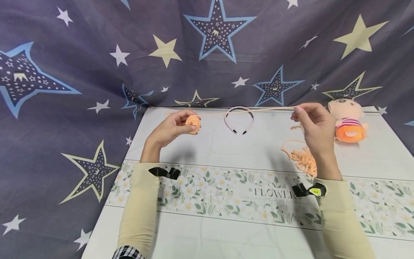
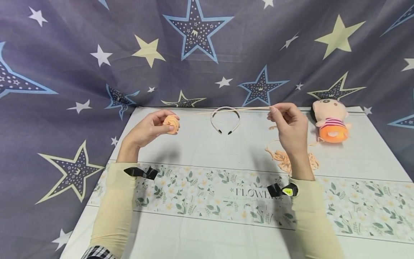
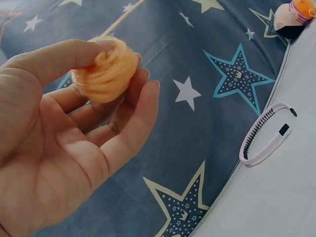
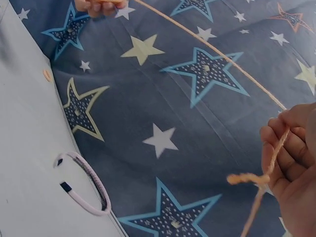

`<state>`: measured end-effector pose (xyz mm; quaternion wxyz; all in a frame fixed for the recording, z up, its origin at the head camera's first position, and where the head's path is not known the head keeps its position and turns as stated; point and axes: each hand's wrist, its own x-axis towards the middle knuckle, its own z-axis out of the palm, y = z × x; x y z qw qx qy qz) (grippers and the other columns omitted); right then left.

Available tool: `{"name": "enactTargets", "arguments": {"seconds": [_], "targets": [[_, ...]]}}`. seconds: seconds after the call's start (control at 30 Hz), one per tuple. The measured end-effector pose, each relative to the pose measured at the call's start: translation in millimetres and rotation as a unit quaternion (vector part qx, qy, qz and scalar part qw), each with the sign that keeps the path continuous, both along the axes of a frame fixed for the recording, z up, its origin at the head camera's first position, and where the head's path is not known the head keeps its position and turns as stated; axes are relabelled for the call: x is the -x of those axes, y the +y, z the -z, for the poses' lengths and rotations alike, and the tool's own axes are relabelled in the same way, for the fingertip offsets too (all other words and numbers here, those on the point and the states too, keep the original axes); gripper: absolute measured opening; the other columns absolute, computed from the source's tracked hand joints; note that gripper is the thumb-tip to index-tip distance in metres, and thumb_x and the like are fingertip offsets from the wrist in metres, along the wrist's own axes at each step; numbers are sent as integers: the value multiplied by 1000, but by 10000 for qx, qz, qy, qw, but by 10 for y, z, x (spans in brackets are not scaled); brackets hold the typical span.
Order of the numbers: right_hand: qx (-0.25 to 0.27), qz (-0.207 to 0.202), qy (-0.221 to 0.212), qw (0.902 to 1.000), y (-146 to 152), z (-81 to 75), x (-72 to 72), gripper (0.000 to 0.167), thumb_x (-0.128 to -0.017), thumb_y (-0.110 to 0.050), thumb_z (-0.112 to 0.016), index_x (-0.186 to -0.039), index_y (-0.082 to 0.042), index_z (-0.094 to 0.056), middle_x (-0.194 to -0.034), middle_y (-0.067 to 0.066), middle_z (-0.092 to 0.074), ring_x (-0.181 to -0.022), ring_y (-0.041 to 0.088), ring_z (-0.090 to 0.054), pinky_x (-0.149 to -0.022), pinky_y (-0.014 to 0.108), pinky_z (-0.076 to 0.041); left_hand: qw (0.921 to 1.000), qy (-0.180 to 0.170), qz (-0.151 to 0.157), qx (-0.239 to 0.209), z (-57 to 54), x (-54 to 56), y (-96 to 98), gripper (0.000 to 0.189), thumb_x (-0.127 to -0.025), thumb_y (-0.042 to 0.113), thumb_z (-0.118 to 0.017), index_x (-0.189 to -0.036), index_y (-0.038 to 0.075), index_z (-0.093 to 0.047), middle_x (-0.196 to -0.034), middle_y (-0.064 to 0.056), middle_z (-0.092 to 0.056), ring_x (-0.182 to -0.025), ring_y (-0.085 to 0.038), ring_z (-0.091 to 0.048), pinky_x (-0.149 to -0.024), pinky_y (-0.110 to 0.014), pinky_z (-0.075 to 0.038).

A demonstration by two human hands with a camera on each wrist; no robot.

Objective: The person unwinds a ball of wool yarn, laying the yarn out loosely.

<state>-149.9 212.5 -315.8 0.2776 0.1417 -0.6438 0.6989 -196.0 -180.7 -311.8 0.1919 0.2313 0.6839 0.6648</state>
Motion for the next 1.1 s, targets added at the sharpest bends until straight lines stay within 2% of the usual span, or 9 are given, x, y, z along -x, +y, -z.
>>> {"name": "enactTargets", "arguments": {"seconds": [0.13, 0.3, 0.57, 0.67, 0.73, 0.8, 0.9, 0.97, 1.1], "targets": [[7, 172, 117, 9998, 148, 55, -9, 9, -89, 6, -61, -93, 14, -63, -81, 5, -68, -74, 13, -64, -70, 18, -53, 10000, 5, 5, -45, 9, 10, -20, 27, -92, -4, -57, -119, 1, -56, -99, -7, -65, -91, -21, -66, -85, -35, -57], [-216, 594, 168, 9979, 293, 105, -78, 16, -89, 3, -63, -93, 18, -61, -81, 3, -68, -72, 12, -65, -69, 19, -53, 9998, 34, -104, -173, 16, 20, -37, 26, -93, -2, -57, -119, 0, -55, -103, -8, -65, -93, -20, -68, -85, -35, -57], [-49, 797, -301, 9963, 501, 134, -174, 12, -89, 1, -64, -94, 11, -65, -80, 0, -68, -73, 9, -63, -71, 18, -50, 9983, 77, -447, -356, 31, 31, -55, 20, -91, -6, -55, -109, 4, -56, -106, -6, -64, -96, -15, -66, -86, -29, -56], [-123, 937, -300, 9951, 583, 130, -203, 12, -89, 1, -64, -95, 11, -65, -79, -1, -69, -68, 8, -62, -62, 17, -47, 9973, 74, -579, -454, 33, 36, -65, 22, -91, -9, -53, -106, 6, -56, -106, -6, -62, -96, -15, -65, -85, -27, -56], [83, 868, -202, 9960, 634, 130, -220, 11, -88, 4, -64, -94, 13, -65, -77, 2, -70, -65, 9, -62, -53, 15, -45, 9967, 64, -629, -505, 31, 38, -72, 24, -91, -10, -51, -106, 7, -56, -105, -7, -61, -95, -15, -64, -84, -26, -57], [318, 786, -127, 9963, 687, 134, -239, 11, -87, 6, -64, -94, 14, -64, -76, 4, -69, -62, 11, -61, -52, 15, -46, 9964, 61, -634, -557, 26, 39, -79, 25, -91, -11, -50, -106, 7, -56, -105, -7, -60, -95, -15, -63, -85, -27, -56], [555, 764, -78, 9955, 770, 154, -268, 12, -86, 8, -63, -94, 17, -63, -76, 7, -69, -64, 13, -63, -59, 17, -51, 9963, 67, -632, -584, 13, 32, -90, 25, -91, -11, -49, -107, 7, -57, -102, -6, -59, -93, -14, -61, -86, -27, -56], [500, 941, -161, 9942, 825, 174, -287, 13, -87, 6, -63, -95, 16, -64, -76, 5, -69, -67, 12, -64, -66, 17, -53, 9964, 82, -629, -568, 4, 26, -95, 25, -91, -10, -50, -107, 8, -57, -100, -5, -59, -91, -14, -60, -85, -26, -56], [337, 1271, -278, 9909, 920, 213, -318, 12, -87, 5, -64, -95, 13, -65, -80, 3, -70, -72, 11, -65, -70, 16, -52, 9967, 107, -615, -513, -1, 23, -106, 25, -91, -9, -52, -108, 8, -58, -97, -3, -62, -88, -12, -60, -80, -22, -55]]}}
